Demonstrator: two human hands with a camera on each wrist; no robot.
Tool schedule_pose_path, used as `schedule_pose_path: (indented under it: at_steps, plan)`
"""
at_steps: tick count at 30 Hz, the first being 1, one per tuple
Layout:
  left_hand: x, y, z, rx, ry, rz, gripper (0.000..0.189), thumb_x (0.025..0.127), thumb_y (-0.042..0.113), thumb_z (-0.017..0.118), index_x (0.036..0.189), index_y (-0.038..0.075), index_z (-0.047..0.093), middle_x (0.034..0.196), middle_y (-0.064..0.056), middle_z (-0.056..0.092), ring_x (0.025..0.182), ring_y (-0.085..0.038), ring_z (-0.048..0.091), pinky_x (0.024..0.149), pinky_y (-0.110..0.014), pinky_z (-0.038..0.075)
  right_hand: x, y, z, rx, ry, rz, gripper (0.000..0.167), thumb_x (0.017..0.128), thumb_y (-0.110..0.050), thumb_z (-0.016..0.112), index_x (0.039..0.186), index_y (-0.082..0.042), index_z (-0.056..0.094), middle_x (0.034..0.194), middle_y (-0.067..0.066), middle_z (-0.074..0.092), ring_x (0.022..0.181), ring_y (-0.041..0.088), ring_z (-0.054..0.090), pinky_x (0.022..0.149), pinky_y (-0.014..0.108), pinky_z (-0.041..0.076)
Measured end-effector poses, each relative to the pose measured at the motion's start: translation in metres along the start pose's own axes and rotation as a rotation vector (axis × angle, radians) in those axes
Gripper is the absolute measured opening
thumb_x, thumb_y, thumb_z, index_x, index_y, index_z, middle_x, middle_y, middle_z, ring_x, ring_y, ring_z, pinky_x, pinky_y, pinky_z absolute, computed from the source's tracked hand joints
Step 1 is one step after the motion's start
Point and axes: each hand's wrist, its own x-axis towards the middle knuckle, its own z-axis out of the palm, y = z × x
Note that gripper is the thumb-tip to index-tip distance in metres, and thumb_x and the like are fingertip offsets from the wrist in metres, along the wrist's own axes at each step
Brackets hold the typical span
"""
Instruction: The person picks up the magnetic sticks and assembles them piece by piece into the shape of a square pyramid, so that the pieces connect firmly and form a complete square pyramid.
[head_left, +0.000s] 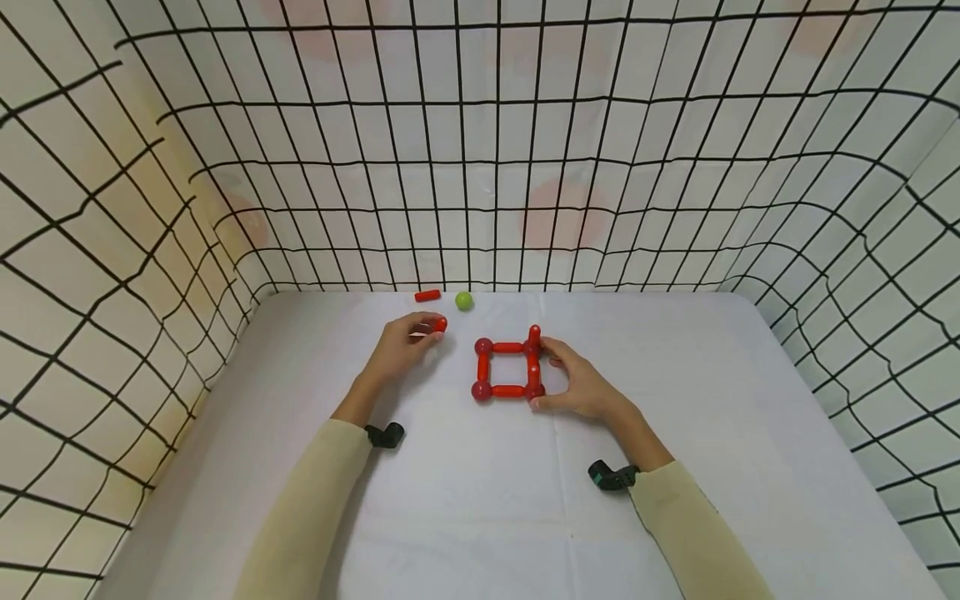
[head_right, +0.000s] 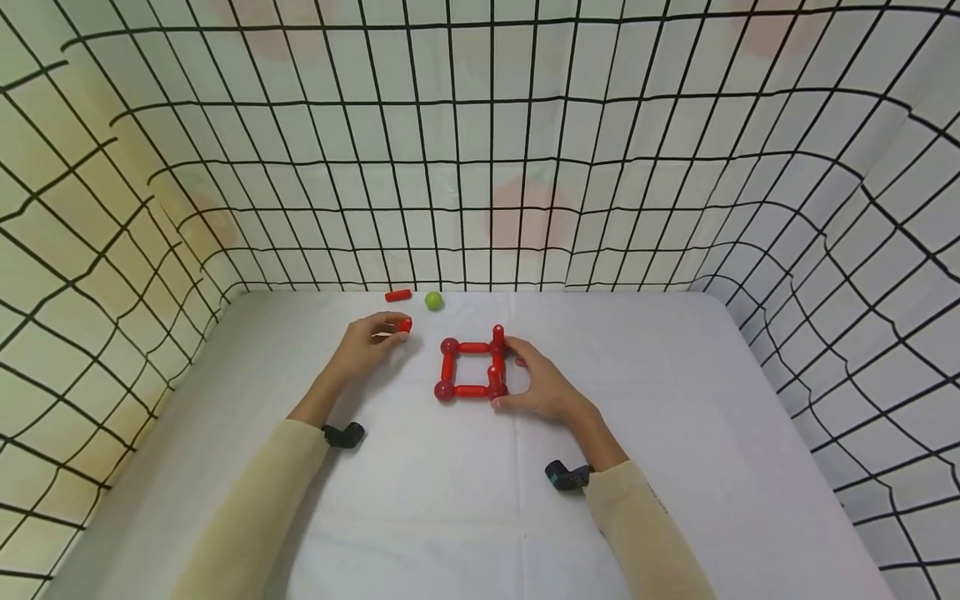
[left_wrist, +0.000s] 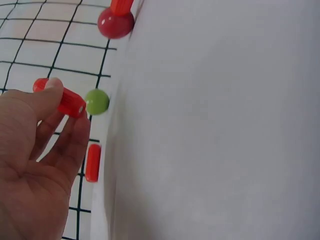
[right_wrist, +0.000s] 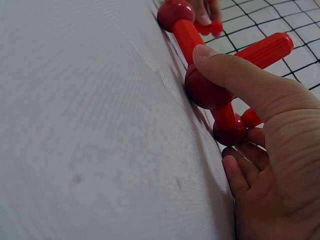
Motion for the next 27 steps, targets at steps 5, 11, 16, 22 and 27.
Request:
schedule_pose_path:
  at_steps: [5,11,16,22,27]
  plan:
    - [-0.007,0.01,0.009,-0.078,-0.04,0.023,0.039,0.095,0.023,0.075,0.132,0.013,0.068,0.123,-0.004,0.073,0.117,-0.021,0.068,0.103,-0.039,0.056,0.001,-0.001,0.001,-0.009,-0.006,0.006,0.115,0.073,-0.043,0.093,0.163,-0.018,0.026,0.167,0.005,0.032,0.149,0.033,0.04,0.123,0.051,0.034]
    - [-0.016,0.025,0.02,-0.149,-0.124,0.085,0.037,0.096,0.021,0.074,0.132,0.013,0.069,0.124,-0.005,0.073,0.112,-0.021,0.071,0.101,-0.037,0.057,0.0,-0.001,0.001,-0.026,-0.001,0.006,0.114,0.073,-0.043,0.093,0.163,-0.02,0.026,0.168,0.005,0.031,0.149,0.032,0.039,0.123,0.052,0.034]
    - [-0.023,0.034,0.028,-0.171,-0.177,0.1,0.039,0.096,0.018,0.075,0.133,0.01,0.068,0.126,-0.005,0.073,0.117,-0.023,0.069,0.1,-0.036,0.058,0.001,-0.001,0.0,-0.01,-0.002,-0.007,0.114,0.073,-0.041,0.093,0.163,-0.019,0.027,0.167,0.005,0.032,0.149,0.032,0.039,0.124,0.051,0.033]
    - [-0.028,0.038,0.034,-0.231,-0.254,0.137,0.036,0.095,0.012,0.074,0.131,0.009,0.069,0.126,-0.006,0.072,0.117,-0.023,0.069,0.099,-0.033,0.058,0.002,0.002,0.001,-0.016,0.0,-0.001,0.114,0.073,-0.043,0.093,0.163,-0.02,0.027,0.168,0.005,0.032,0.15,0.033,0.038,0.124,0.052,0.032]
    - [-0.03,0.038,0.038,-0.243,-0.317,0.136,0.036,0.096,0.013,0.074,0.131,0.011,0.069,0.125,-0.004,0.072,0.12,-0.022,0.068,0.098,-0.031,0.059,0.001,0.002,0.001,-0.011,0.003,-0.005,0.114,0.072,-0.043,0.094,0.163,-0.02,0.027,0.168,0.004,0.032,0.15,0.032,0.038,0.125,0.051,0.032]
